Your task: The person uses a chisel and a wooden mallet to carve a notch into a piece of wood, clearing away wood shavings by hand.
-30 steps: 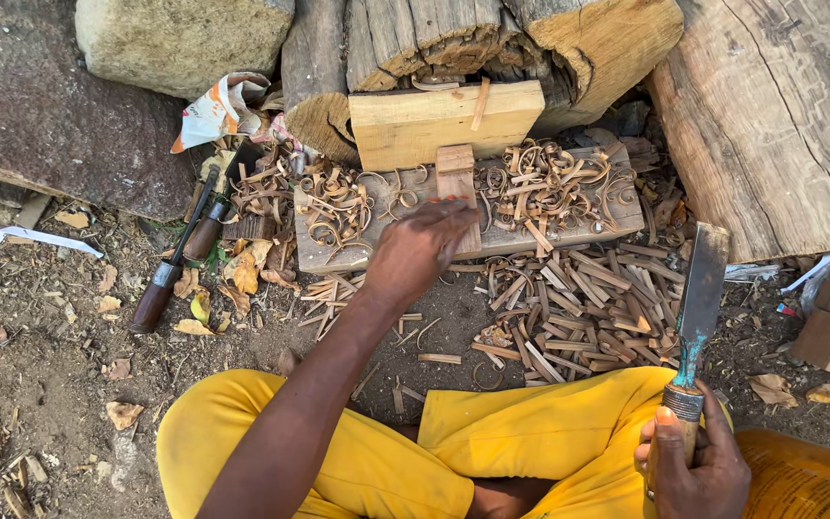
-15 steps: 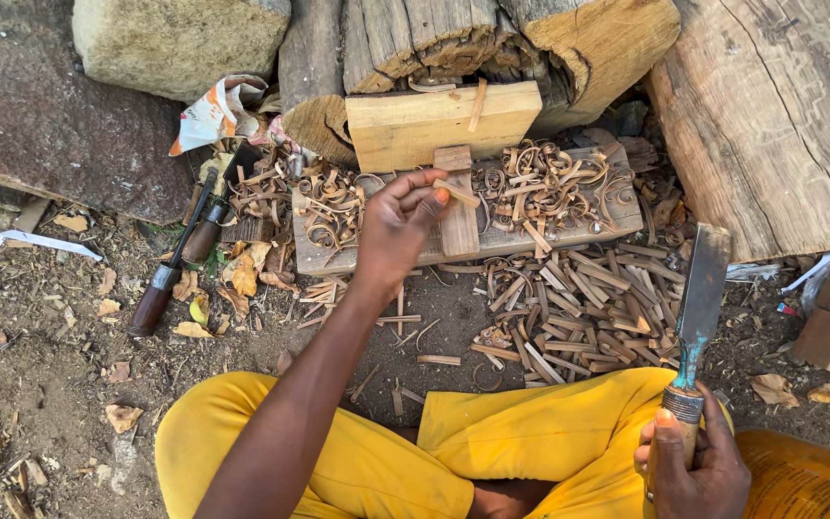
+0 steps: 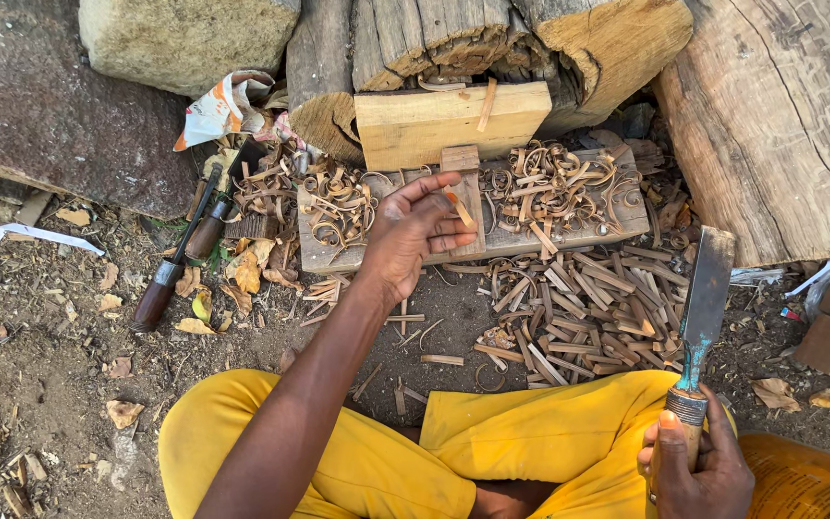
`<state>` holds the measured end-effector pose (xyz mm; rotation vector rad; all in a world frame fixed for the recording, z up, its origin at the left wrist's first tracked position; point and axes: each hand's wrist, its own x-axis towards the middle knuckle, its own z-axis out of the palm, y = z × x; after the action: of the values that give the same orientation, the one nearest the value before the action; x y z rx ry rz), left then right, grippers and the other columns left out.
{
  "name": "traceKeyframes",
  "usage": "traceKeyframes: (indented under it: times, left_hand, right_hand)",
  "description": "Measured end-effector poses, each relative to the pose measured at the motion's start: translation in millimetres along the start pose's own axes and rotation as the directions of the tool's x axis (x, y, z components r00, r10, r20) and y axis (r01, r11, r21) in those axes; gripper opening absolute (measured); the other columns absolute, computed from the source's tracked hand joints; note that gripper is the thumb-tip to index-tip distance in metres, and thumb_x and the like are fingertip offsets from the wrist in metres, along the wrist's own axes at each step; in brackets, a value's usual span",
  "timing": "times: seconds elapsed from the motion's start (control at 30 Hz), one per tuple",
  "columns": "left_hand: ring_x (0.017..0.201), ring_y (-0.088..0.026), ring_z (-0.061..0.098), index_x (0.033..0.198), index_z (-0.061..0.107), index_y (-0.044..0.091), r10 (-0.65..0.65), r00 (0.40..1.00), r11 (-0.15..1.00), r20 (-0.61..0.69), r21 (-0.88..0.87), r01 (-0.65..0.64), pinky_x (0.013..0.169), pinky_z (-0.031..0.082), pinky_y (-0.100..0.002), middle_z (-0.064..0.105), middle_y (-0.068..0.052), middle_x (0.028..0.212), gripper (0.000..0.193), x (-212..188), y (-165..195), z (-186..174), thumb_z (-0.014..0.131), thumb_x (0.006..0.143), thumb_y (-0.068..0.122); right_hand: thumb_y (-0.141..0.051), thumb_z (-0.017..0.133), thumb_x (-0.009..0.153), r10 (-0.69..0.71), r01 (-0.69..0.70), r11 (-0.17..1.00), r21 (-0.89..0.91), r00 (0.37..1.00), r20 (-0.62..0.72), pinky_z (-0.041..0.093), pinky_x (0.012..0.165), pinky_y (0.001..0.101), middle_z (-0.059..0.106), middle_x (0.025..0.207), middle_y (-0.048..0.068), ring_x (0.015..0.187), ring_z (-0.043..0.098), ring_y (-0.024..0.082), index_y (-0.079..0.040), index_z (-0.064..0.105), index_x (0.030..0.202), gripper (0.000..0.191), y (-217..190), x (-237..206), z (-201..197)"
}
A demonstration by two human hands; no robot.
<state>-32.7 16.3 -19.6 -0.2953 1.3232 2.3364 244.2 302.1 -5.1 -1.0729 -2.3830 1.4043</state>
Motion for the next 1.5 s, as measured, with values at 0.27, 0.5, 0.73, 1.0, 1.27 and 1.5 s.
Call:
traceKeyframes:
  times: [0.27,0.5,0.73,1.0,1.27,1.5]
  left_hand:
    - [0.081,-0.013,0.074,0.132,0.066,0.011,0.261,0.965,0.691,-0.009,0.7,-0.18,0.074,0.067,-0.03,0.075,-0.004,0.1,0.045,5.7,-0.4,2.1,0.071,0.088,0.003]
    - [0.1,-0.018,0.077,0.122,0.074,0.013,0.549,0.715,0.063,0.433,0.832,-0.552,0.083,0.066,-0.032,0.075,-0.011,0.123,0.023,15.9,-12.4,-14.9,0.069,0.1,0.009]
    - [0.106,-0.031,0.074,0.121,0.075,0.017,0.484,0.695,-0.211,0.532,0.841,-0.498,0.077,0.065,-0.043,0.075,-0.013,0.124,0.022,11.4,-31.0,-25.9,0.063,0.103,0.02]
    - [0.097,-0.027,0.075,0.121,0.074,0.021,0.331,0.907,0.018,0.26,0.959,-0.282,0.079,0.064,-0.041,0.067,-0.004,0.137,0.027,5.6,-22.9,-21.4,0.056,0.102,0.015]
    - [0.116,-0.027,0.067,0.117,0.077,0.019,0.449,0.804,-0.162,0.39,0.92,-0.356,0.1,0.057,-0.044,0.071,-0.003,0.128,0.025,8.2,-23.1,-14.3,0.07,0.093,0.024]
    - [0.126,-0.024,0.063,0.129,0.071,0.021,0.404,0.788,-0.392,0.465,0.866,-0.31,0.116,0.04,-0.05,0.068,-0.002,0.136,0.05,-4.2,-13.8,-10.8,0.066,0.085,-0.001]
  right_hand:
    - [-0.01,0.062,0.101,0.033,-0.032,0.999,-0.017,0.999,0.016,0.055,0.055,0.0325,0.068,0.08,0.014,0.064,0.065,0.015,0.003,0.053,0.151,0.052,-3.2,1.3,0.2]
    - [-0.01,0.062,0.101,0.028,-0.028,0.999,-0.025,1.0,0.012,0.055,0.056,0.0327,0.068,0.08,0.015,0.064,0.065,0.015,0.003,0.053,0.151,0.053,-3.9,1.0,0.5]
    - [-0.011,0.062,0.101,0.002,-0.002,1.0,-0.017,1.0,0.018,0.055,0.055,0.0322,0.067,0.079,0.013,0.063,0.066,0.014,0.003,0.054,0.149,0.051,-4.9,0.4,0.8]
    - [-0.012,0.064,0.102,-0.033,0.033,0.999,-0.024,0.999,-0.006,0.054,0.055,0.0302,0.067,0.08,0.012,0.064,0.064,0.013,0.003,0.056,0.149,0.049,-0.8,-3.3,4.3]
    - [-0.01,0.067,0.092,-0.038,0.04,0.999,-0.022,0.996,0.082,0.055,0.054,0.03,0.07,0.081,0.01,0.062,0.066,0.013,-0.007,0.051,0.154,0.065,-27.8,-29.5,24.6]
    - [-0.012,0.074,0.089,0.034,0.015,0.989,-0.15,0.948,0.316,0.05,0.053,0.0309,0.064,0.081,0.012,0.063,0.057,0.011,-0.015,0.046,0.155,0.072,-70.8,-53.5,81.3]
